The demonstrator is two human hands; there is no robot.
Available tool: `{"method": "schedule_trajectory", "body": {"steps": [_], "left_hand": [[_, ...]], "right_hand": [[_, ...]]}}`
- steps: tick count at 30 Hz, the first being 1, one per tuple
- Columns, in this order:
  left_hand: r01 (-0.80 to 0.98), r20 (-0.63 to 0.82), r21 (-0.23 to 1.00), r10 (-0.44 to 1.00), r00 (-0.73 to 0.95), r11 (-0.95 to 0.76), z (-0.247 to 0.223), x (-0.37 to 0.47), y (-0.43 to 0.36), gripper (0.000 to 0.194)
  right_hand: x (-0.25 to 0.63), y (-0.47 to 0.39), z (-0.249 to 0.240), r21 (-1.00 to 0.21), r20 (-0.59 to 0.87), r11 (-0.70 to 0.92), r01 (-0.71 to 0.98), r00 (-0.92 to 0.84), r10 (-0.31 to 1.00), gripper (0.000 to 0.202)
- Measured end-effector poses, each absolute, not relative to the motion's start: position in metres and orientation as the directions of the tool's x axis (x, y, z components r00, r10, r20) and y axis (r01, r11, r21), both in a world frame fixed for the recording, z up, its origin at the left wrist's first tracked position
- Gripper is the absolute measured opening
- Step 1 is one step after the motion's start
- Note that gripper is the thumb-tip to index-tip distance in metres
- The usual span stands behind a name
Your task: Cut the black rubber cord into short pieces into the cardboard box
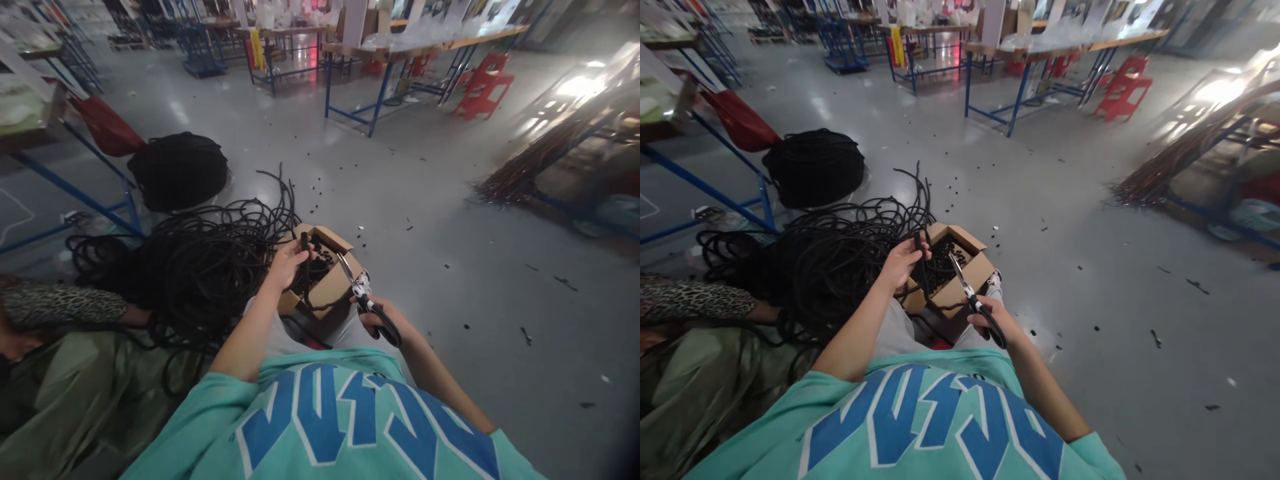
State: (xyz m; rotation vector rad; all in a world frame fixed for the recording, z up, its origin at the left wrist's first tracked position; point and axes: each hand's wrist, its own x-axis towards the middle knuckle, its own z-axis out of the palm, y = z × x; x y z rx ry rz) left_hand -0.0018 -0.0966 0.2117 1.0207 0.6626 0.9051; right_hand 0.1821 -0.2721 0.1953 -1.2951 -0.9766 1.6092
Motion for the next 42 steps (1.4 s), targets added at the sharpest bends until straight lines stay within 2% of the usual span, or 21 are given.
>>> {"method": "schedule_trajectory", "body": {"steps": [3,6,10,15,24,35,42], "left_hand": [[-0.29,-0.039,0.933,0.858,0.512,0.215,0.221,-0.011,-0.12,0.044],[-0.251,-0.02,0.95,0.841,0.541,0.184,0.231,-0.018,-0.139,0.037],[-0.171,-0.038,0.972,0.831,0.555,0.159,0.243,-0.021,-0.159,0.031],[-0.007,-0.002,1.0,0.822,0.569,0.007,0.257,-0.021,-0.173,0.025],[0.22,0.032,0.957,0.818,0.574,-0.191,0.274,-0.021,-0.187,0.016],[0.291,0.065,0.919,0.829,0.555,-0.267,0.277,-0.018,-0.197,0.02],[0.332,0.055,0.894,0.809,0.585,-0.301,0.277,-0.022,-0.193,0.027]], "right_hand": [[0.176,-0.272,0.205,-0.945,-0.314,-0.321,-0.062,-0.096,0.945,0.055],[0.17,-0.272,0.217,-0.963,-0.267,-0.265,0.039,-0.054,0.962,0.053],[0.167,-0.275,0.232,-0.957,-0.215,-0.202,0.209,-0.037,0.976,0.06],[0.165,-0.28,0.243,-0.918,-0.198,-0.189,0.347,0.01,0.98,0.064],[0.154,-0.281,0.257,-0.919,-0.148,-0.143,0.367,0.015,0.989,0.059],[0.148,-0.279,0.265,-0.919,-0.046,-0.03,0.393,-0.032,0.998,0.055],[0.144,-0.283,0.263,-0.924,-0.066,-0.058,0.377,-0.01,0.998,0.051]]}}
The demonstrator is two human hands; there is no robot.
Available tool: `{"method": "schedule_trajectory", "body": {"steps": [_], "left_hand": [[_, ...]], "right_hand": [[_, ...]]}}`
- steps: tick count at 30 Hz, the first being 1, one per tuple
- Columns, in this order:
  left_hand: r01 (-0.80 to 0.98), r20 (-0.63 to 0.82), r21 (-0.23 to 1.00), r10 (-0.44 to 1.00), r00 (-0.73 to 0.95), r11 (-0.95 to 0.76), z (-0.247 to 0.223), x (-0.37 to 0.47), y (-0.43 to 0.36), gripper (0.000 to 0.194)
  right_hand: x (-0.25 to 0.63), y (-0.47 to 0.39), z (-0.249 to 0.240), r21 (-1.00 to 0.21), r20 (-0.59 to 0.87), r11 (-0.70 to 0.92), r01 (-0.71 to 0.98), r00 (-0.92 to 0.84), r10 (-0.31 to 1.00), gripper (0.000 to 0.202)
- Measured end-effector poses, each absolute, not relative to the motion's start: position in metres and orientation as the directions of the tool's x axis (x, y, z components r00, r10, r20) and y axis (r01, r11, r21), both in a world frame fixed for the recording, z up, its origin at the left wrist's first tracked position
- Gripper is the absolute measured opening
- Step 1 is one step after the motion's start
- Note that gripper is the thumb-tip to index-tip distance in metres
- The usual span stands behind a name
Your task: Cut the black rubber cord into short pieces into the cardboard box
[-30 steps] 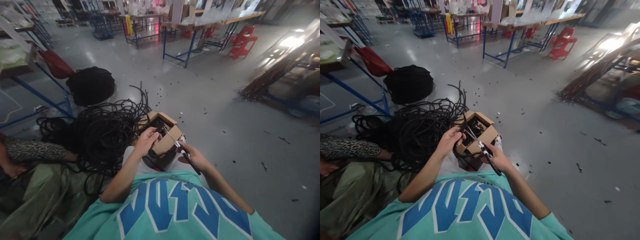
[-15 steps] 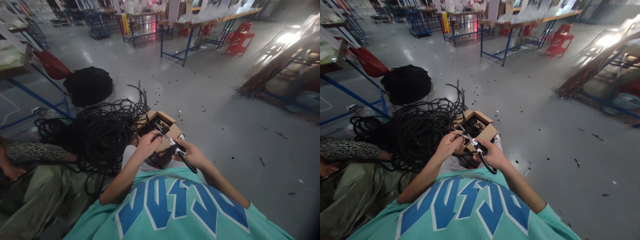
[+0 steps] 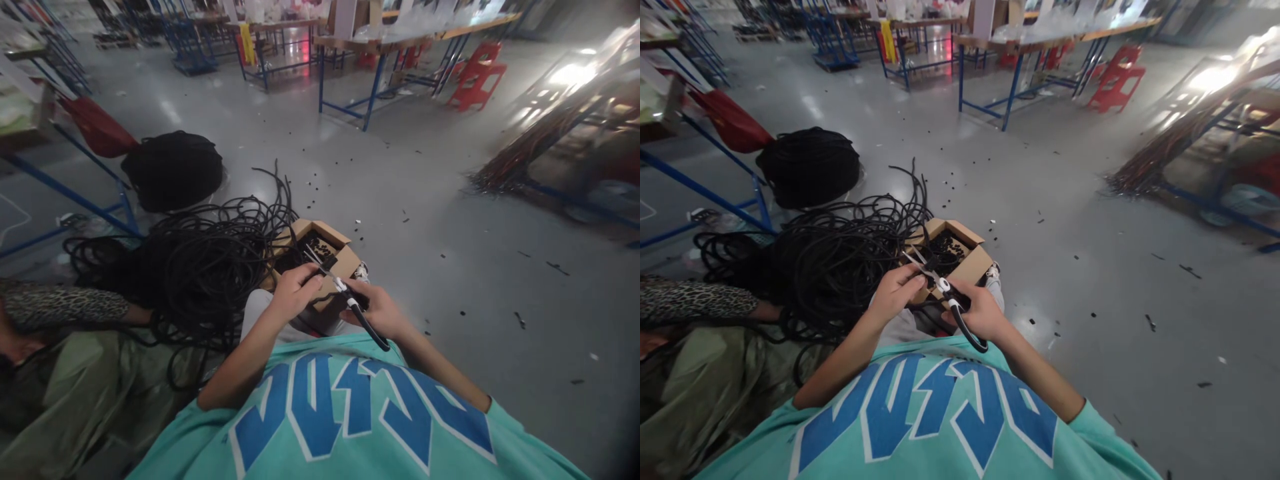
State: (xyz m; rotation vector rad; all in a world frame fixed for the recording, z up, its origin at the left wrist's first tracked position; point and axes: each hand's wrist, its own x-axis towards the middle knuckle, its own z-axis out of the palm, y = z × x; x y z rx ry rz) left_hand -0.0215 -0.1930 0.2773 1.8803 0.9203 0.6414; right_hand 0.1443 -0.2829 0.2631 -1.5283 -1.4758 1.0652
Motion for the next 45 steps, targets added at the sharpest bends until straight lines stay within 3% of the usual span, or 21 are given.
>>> {"method": "schedule_trajectory", "body": {"steps": [5,12,16,22,29,38,42,45], "left_hand": [[0.329,0.096,0.872,0.785,0.612,-0.363,0.276,-0.022,-0.19,0.025],[0.415,0.108,0.847,0.871,0.479,-0.333,0.275,-0.018,-0.193,0.025],[0.478,0.183,0.746,0.833,0.523,-0.464,0.278,-0.021,-0.192,0.018],[0.489,0.23,0.687,0.8,0.554,-0.537,0.276,-0.024,-0.185,0.021],[0.441,0.154,0.798,0.847,0.509,-0.41,0.272,-0.027,-0.177,0.023],[0.322,-0.005,0.926,0.844,0.536,-0.199,0.248,-0.026,-0.152,0.025],[0.27,-0.027,0.953,0.849,0.529,-0.138,0.233,-0.024,-0.141,0.027],[0.173,-0.095,0.985,0.838,0.537,0.001,0.231,-0.022,-0.141,0.031]], "right_hand": [[0.141,-0.283,0.26,-0.943,-0.08,-0.079,0.323,0.009,0.997,0.047],[0.142,-0.283,0.256,-0.973,-0.15,-0.137,0.186,-0.057,0.987,0.043],[0.146,-0.28,0.258,-0.982,-0.173,-0.159,0.097,-0.153,0.973,0.043],[0.152,-0.269,0.257,-0.972,-0.128,-0.092,0.214,-0.16,0.979,0.054],[0.148,-0.255,0.249,-0.985,-0.069,-0.039,0.17,-0.175,0.982,0.048],[0.147,-0.238,0.234,-0.955,-0.127,-0.099,0.279,-0.086,0.988,0.041],[0.152,-0.228,0.229,-0.966,-0.203,-0.167,0.196,-0.179,0.963,0.046],[0.153,-0.221,0.229,-0.979,-0.17,-0.134,0.156,-0.243,0.955,0.051]]}}
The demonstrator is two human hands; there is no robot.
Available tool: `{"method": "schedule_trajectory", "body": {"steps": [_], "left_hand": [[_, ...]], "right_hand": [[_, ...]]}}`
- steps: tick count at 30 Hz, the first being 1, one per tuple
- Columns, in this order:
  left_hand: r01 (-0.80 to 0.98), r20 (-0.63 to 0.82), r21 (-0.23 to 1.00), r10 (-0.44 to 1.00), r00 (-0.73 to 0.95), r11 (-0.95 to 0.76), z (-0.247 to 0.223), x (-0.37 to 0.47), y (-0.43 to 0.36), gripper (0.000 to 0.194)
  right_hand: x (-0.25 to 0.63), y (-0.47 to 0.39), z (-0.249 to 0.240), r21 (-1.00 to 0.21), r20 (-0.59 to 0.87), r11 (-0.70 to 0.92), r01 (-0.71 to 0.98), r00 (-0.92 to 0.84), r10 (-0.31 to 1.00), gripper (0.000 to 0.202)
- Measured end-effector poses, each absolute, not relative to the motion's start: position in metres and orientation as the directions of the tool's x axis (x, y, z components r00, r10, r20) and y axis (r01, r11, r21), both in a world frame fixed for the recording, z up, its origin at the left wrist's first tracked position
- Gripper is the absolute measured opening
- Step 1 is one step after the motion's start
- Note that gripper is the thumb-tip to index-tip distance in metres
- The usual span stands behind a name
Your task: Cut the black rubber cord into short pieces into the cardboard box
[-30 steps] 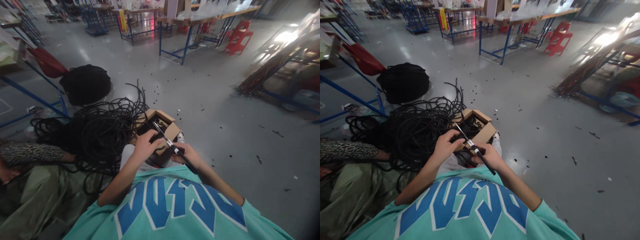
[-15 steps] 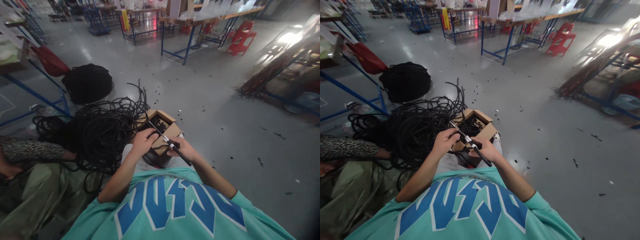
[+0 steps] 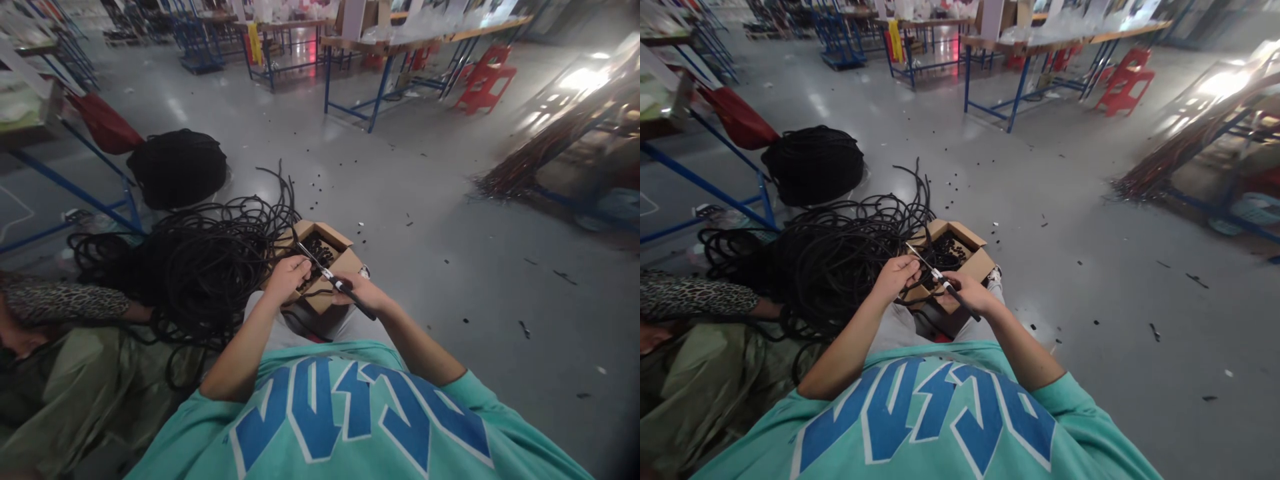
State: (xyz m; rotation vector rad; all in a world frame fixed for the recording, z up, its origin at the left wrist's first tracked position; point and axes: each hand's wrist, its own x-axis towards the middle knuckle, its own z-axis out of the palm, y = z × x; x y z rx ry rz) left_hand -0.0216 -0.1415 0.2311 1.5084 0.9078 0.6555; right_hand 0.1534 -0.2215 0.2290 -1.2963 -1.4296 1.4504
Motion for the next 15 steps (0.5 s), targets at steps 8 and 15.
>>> {"method": "schedule_trajectory", "body": {"steps": [8,15], "left_hand": [[-0.035,-0.236,0.943,0.738,0.632,0.332,0.242,-0.022,-0.142,0.042],[-0.056,-0.265,0.914,0.696,0.668,0.402,0.226,-0.02,-0.125,0.039]], "right_hand": [[0.151,-0.217,0.228,-0.987,-0.083,-0.044,0.155,-0.253,0.964,0.047],[0.148,-0.207,0.224,-0.964,-0.188,-0.154,0.216,-0.143,0.972,0.046]]}}
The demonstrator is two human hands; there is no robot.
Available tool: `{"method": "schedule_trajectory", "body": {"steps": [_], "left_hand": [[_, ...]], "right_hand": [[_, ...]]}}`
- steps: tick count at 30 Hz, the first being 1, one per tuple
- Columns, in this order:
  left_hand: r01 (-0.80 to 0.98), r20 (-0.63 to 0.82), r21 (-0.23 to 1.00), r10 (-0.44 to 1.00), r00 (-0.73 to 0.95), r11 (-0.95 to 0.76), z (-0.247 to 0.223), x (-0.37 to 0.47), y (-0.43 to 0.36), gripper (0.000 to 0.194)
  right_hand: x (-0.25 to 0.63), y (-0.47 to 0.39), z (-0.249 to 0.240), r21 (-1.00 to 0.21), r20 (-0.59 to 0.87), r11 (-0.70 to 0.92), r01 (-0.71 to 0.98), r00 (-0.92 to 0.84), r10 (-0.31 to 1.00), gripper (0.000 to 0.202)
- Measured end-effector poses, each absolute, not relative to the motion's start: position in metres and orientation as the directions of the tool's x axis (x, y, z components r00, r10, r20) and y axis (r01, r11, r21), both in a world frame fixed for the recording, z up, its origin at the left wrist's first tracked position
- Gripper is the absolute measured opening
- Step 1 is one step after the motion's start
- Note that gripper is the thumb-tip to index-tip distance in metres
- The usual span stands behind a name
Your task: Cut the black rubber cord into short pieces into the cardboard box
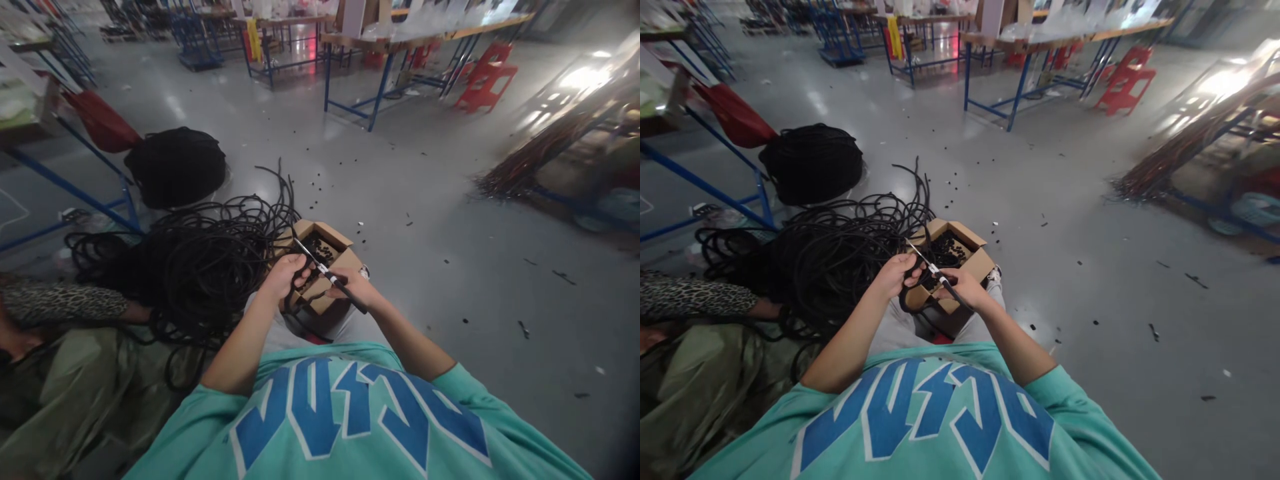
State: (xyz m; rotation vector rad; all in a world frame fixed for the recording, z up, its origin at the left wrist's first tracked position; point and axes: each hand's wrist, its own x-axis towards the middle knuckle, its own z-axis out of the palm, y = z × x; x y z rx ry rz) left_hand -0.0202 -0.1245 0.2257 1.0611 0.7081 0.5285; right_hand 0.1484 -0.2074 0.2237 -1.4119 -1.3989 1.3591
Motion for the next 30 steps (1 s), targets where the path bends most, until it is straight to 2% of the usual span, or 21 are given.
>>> {"method": "schedule_trajectory", "body": {"steps": [4,6,8,9,12,16,23,27,30], "left_hand": [[-0.085,-0.186,0.949,0.758,0.626,0.303,0.223,-0.018,-0.119,0.034],[-0.113,-0.136,0.958,0.764,0.631,0.264,0.225,-0.02,-0.118,0.053],[-0.107,-0.121,0.959,0.722,0.682,0.262,0.229,-0.024,-0.117,0.077],[-0.091,-0.13,0.957,0.686,0.716,0.276,0.23,-0.025,-0.117,0.082],[-0.037,-0.161,0.954,0.614,0.772,0.297,0.233,-0.028,-0.117,0.07],[0.005,-0.149,0.976,0.644,0.75,0.22,0.239,-0.028,-0.122,0.052],[0.019,-0.049,0.999,0.719,0.693,0.049,0.248,-0.028,-0.133,0.045],[0.04,-0.055,0.998,0.732,0.679,0.038,0.253,-0.028,-0.135,0.042],[0.063,-0.067,0.998,0.718,0.693,0.032,0.258,-0.027,-0.138,0.039]], "right_hand": [[0.15,-0.202,0.222,-0.958,-0.247,-0.221,0.184,-0.131,0.96,0.049],[0.152,-0.202,0.22,-0.96,-0.27,-0.25,0.127,-0.181,0.946,0.048],[0.153,-0.205,0.218,-0.963,-0.269,-0.265,0.052,-0.26,0.928,0.048],[0.154,-0.207,0.217,-0.964,-0.258,-0.267,0.011,-0.3,0.918,0.047],[0.154,-0.213,0.213,-0.955,-0.202,-0.269,-0.124,-0.389,0.899,0.045],[0.153,-0.22,0.21,-0.928,-0.174,-0.286,-0.237,-0.405,0.898,0.044],[0.152,-0.224,0.21,-0.953,-0.177,-0.253,-0.165,-0.374,0.91,0.047],[0.152,-0.227,0.218,-0.96,-0.191,-0.25,-0.122,-0.366,0.911,0.045],[0.153,-0.229,0.225,-0.966,-0.158,-0.229,-0.121,-0.427,0.891,0.05]]}}
